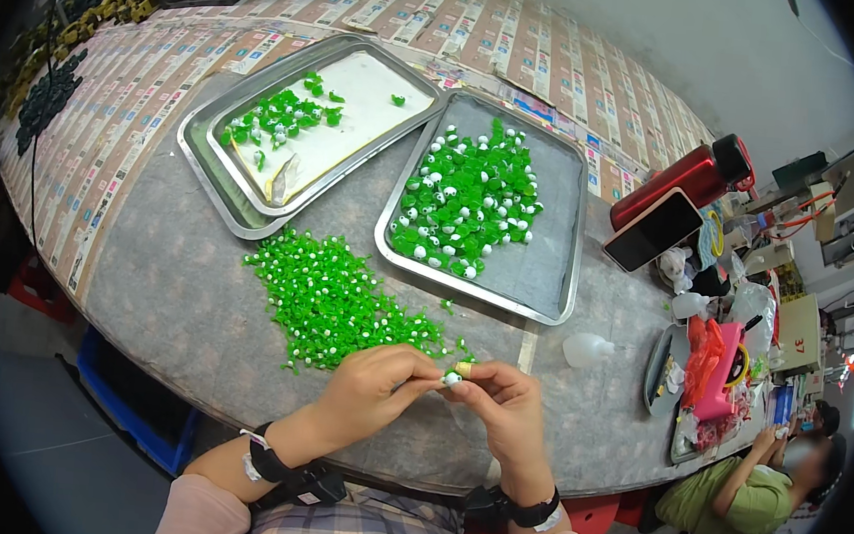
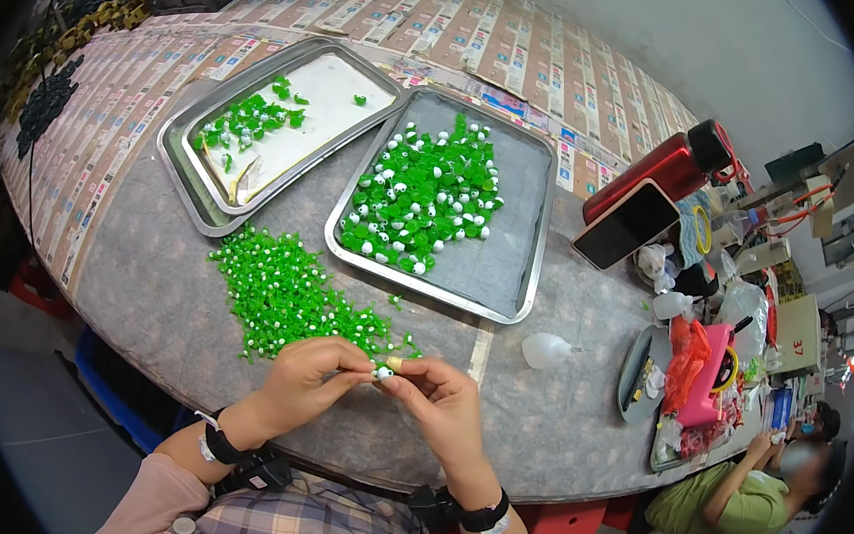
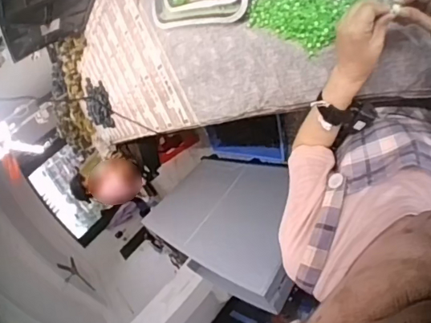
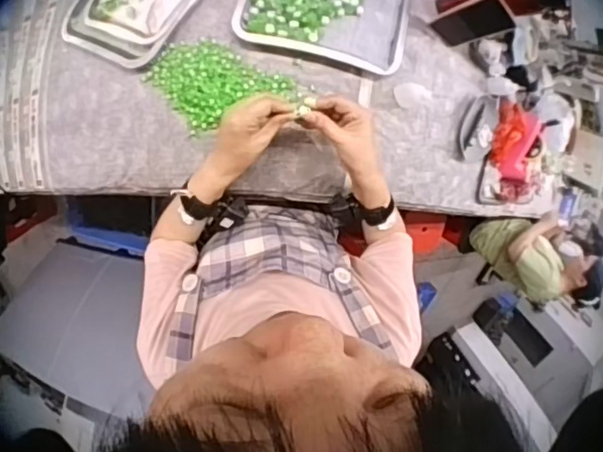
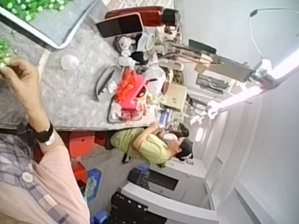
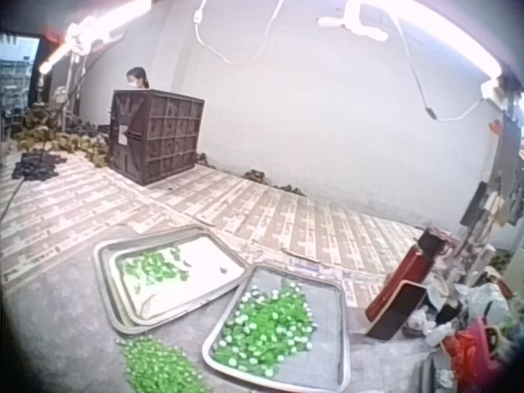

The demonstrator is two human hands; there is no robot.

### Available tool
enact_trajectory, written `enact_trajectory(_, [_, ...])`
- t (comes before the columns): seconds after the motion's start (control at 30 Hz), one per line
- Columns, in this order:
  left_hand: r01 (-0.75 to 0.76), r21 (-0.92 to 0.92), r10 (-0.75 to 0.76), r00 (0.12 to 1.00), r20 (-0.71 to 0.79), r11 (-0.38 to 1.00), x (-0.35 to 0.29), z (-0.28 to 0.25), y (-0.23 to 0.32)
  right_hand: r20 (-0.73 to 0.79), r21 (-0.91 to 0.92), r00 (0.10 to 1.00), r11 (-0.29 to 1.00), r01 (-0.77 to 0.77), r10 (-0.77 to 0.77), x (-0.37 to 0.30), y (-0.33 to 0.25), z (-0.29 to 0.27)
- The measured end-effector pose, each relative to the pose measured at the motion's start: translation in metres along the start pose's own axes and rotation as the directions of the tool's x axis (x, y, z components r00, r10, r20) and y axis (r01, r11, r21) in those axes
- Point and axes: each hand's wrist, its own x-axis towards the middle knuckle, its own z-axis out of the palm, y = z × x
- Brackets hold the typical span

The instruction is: The person assembles small green and white candy pieces by hand. They pick up a green piece, apply a liquid from a squeeze bottle, and attach a white piece to form a unit, then place the finished item into a metal tray. The process is repeated continuously throughout the clip.

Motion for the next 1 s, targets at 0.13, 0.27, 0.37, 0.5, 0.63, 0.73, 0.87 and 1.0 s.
enact_trajectory(0.13, [0.200, -0.201, -0.184, 0.978, 0.093, 0.959, -0.002, 0.001, 0.001, 0.054, -0.024, 0.998, 1.000, -0.015, 0.016, -0.002, -0.003, -0.005])
enact_trajectory(0.27, [0.239, -0.235, -0.211, 0.968, 0.136, 0.942, -0.003, 0.002, -0.001, 0.097, -0.084, 0.991, 0.993, -0.083, 0.091, -0.001, -0.007, -0.011])
enact_trajectory(0.37, [0.217, -0.090, -0.200, 0.966, 0.163, 0.972, 0.001, 0.001, 0.003, 0.096, -0.040, 0.991, 0.996, -0.084, 0.088, -0.001, -0.001, -0.013])
enact_trajectory(0.5, [0.047, 0.057, -0.054, 0.989, 0.136, 0.997, 0.000, 0.004, -0.001, 0.094, -0.029, 0.989, 0.994, -0.110, 0.112, 0.000, 0.003, -0.014])
enact_trajectory(0.63, [-0.032, 0.130, 0.015, 0.991, 0.129, 0.991, 0.000, 0.006, 0.001, 0.077, -0.015, 0.988, 0.991, -0.134, 0.134, -0.001, 0.007, -0.014])
enact_trajectory(0.73, [-0.022, 0.154, 0.000, 0.989, 0.145, 0.988, -0.004, 0.007, -0.001, 0.058, -0.007, 0.989, 0.990, -0.139, 0.139, -0.004, 0.012, -0.013])
enact_trajectory(0.87, [0.028, 0.151, -0.050, 0.989, 0.140, 0.988, -0.004, 0.005, 0.005, 0.063, -0.025, 0.991, 0.993, -0.113, 0.114, -0.004, 0.013, -0.013])
enact_trajectory(1.0, [0.227, -0.003, -0.227, 0.973, 0.036, 0.974, 0.002, -0.011, 0.011, 0.059, -0.483, 0.992, 0.867, 0.127, -0.112, 0.009, -0.010, -0.008])
